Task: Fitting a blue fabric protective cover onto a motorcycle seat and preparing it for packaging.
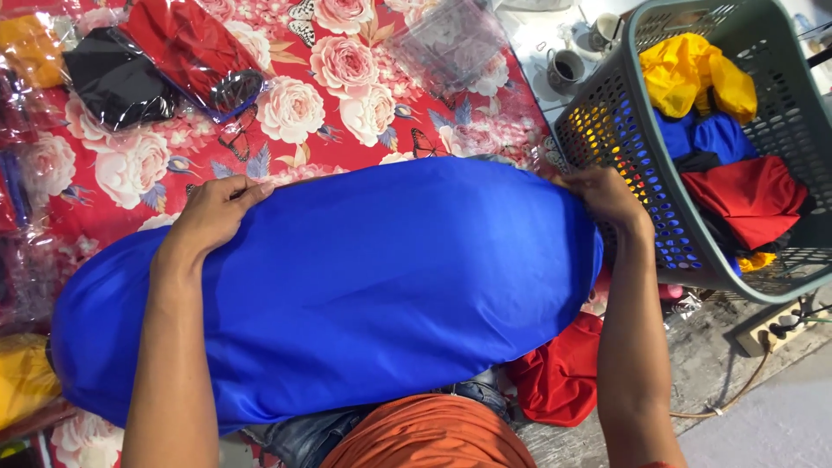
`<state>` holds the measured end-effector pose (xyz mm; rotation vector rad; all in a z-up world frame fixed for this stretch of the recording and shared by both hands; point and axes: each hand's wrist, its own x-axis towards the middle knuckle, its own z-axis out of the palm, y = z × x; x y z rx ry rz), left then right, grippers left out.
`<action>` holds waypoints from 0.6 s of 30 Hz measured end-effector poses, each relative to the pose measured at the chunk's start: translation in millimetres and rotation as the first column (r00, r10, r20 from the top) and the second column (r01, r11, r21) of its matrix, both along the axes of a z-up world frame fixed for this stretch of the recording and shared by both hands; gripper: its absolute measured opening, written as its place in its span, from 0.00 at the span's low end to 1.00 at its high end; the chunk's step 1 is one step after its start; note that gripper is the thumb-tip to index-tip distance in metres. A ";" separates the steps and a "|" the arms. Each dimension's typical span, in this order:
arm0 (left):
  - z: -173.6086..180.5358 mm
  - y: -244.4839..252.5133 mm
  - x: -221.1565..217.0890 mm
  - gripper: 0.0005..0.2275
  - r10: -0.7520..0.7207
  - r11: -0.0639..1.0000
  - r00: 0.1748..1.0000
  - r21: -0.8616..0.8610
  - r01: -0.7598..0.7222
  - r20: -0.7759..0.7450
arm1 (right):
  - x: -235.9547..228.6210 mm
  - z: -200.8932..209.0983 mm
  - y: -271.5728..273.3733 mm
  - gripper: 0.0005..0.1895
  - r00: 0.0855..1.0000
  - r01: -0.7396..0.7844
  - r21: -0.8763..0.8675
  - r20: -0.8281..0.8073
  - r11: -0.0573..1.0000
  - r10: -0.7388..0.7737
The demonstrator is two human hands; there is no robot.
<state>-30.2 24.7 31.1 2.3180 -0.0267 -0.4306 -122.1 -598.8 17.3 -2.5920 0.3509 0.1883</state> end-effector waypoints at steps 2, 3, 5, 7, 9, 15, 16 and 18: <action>-5.4 3.8 2.8 0.15 -0.021 0.999 1.000 0.030 0.020 0.015 | -7.4 -31.2 -44.4 0.14 0.945 0.221 -0.205 -0.195 0.953 -0.261; -5.1 3.4 3.5 0.15 -0.030 0.999 0.999 0.032 0.030 0.019 | -18.2 -21.0 -33.1 0.14 0.944 0.231 -0.203 -0.191 0.952 -0.270; -4.9 3.5 3.8 0.14 -0.011 0.999 1.000 0.043 0.010 0.013 | -28.4 3.0 -11.9 0.19 0.994 0.093 -0.278 -0.024 0.956 -0.104; -1.1 2.0 3.7 0.13 -0.001 1.000 1.000 0.019 0.001 0.016 | -40.7 22.7 17.8 0.17 0.967 0.128 -0.216 0.244 0.968 -0.073; -3.0 3.2 0.5 0.12 -0.013 1.000 1.000 0.006 0.013 0.006 | -57.8 23.2 38.7 0.15 0.873 0.161 -0.135 0.482 0.978 -0.077; -5.5 8.7 2.7 0.13 -0.016 1.000 1.000 0.011 0.016 -0.009 | -84.4 -26.1 12.1 0.12 0.849 0.099 -0.084 0.527 0.992 -0.041; -7.0 9.8 3.2 0.13 -0.015 1.000 1.000 0.013 0.015 -0.007 | -88.1 -30.4 9.6 0.13 0.860 0.222 0.192 0.422 0.956 -0.285; -1.1 7.6 1.4 0.13 -0.022 1.000 1.000 0.016 0.022 -0.006 | -100.1 -32.4 0.6 0.14 0.834 0.358 0.436 0.249 0.826 -0.493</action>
